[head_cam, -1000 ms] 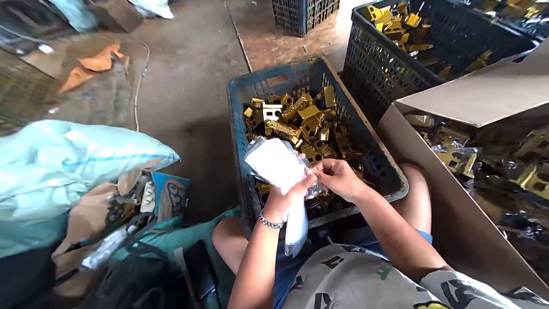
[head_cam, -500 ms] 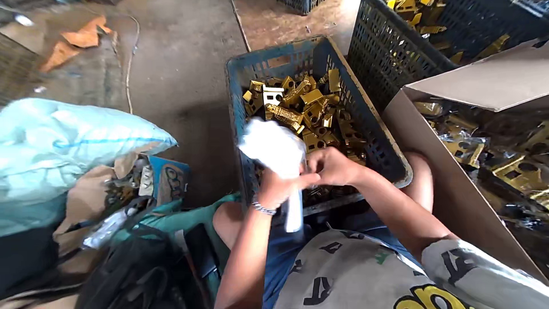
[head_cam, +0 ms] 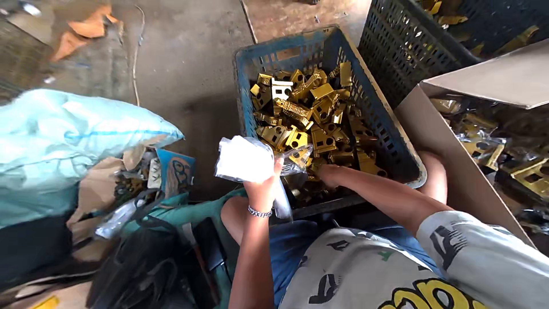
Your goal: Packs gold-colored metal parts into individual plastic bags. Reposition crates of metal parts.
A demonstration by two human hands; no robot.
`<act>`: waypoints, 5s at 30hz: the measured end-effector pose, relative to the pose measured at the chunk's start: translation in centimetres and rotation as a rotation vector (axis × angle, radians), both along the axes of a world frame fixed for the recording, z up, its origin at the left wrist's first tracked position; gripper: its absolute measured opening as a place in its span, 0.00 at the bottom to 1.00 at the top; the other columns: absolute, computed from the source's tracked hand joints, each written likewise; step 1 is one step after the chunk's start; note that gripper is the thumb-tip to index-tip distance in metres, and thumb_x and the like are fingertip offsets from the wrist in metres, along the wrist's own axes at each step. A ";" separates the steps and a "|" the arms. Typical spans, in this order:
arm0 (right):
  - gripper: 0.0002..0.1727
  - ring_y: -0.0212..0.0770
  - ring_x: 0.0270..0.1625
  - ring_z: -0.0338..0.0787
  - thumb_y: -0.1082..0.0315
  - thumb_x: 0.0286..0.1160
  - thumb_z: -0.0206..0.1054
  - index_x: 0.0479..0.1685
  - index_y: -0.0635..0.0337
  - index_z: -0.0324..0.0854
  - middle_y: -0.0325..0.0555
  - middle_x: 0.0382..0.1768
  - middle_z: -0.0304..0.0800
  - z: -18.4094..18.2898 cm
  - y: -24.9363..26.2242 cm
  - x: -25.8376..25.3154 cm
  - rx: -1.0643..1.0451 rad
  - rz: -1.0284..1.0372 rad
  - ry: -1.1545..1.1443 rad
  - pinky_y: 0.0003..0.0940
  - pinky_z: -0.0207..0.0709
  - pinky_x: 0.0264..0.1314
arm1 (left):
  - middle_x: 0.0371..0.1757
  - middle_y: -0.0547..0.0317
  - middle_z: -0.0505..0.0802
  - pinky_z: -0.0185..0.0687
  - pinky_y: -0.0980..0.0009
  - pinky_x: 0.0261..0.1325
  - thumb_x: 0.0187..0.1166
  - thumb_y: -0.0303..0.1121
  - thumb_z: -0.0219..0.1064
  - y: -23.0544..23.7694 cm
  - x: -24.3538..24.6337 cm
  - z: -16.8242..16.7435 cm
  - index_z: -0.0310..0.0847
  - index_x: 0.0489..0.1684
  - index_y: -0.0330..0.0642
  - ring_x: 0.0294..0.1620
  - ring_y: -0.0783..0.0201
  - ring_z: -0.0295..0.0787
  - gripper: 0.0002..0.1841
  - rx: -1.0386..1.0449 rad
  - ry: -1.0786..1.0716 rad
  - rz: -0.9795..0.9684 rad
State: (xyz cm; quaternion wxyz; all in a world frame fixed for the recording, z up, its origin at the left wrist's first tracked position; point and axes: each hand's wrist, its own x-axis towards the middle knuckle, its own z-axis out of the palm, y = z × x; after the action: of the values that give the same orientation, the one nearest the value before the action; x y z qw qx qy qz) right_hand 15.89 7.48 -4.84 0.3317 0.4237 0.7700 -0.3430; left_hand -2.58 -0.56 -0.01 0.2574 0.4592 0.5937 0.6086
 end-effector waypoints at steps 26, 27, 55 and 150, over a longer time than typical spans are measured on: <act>0.35 0.67 0.65 0.88 0.54 0.89 0.57 0.85 0.69 0.54 0.68 0.72 0.79 7.1 -4.0 2.0 0.345 -0.254 0.416 0.61 0.77 0.68 | 0.46 0.51 0.93 0.86 0.73 0.60 0.62 0.26 0.81 0.4 4.5 1.8 0.79 0.57 0.23 0.49 0.73 0.90 0.26 -0.133 0.076 -0.256; 0.37 0.67 0.67 0.86 0.55 0.87 0.60 0.87 0.69 0.53 0.69 0.72 0.79 7.2 -3.4 2.2 0.325 -0.306 0.439 0.62 0.76 0.71 | 0.46 0.49 0.93 0.86 0.72 0.62 0.61 0.29 0.82 0.3 4.7 1.8 0.80 0.56 0.22 0.51 0.71 0.91 0.26 -0.130 0.177 -0.287; 0.06 0.30 0.38 0.89 0.75 0.82 0.63 0.47 0.69 0.84 0.42 0.36 0.90 9.1 -2.3 3.8 -0.048 -0.926 1.349 0.28 0.86 0.49 | 0.44 0.59 0.94 0.88 0.76 0.57 0.54 0.19 0.83 1.4 6.0 3.4 0.81 0.54 0.28 0.47 0.74 0.91 0.26 -0.112 -0.163 -0.373; 0.25 0.43 0.58 0.87 0.78 0.70 0.72 0.70 0.65 0.78 0.57 0.62 0.85 6.2 -1.1 2.5 0.143 -1.156 1.174 0.40 0.83 0.61 | 0.47 0.52 0.93 0.91 0.69 0.55 0.67 0.21 0.77 2.7 5.1 3.8 0.76 0.62 0.27 0.47 0.66 0.92 0.23 -0.400 -0.249 -0.445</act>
State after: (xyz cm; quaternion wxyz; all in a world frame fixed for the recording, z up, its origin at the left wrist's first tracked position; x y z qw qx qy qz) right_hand 18.40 6.37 1.41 -0.3808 0.5249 0.4987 -0.5752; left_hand 2.50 2.16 3.80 0.5400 0.4402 0.5505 0.4600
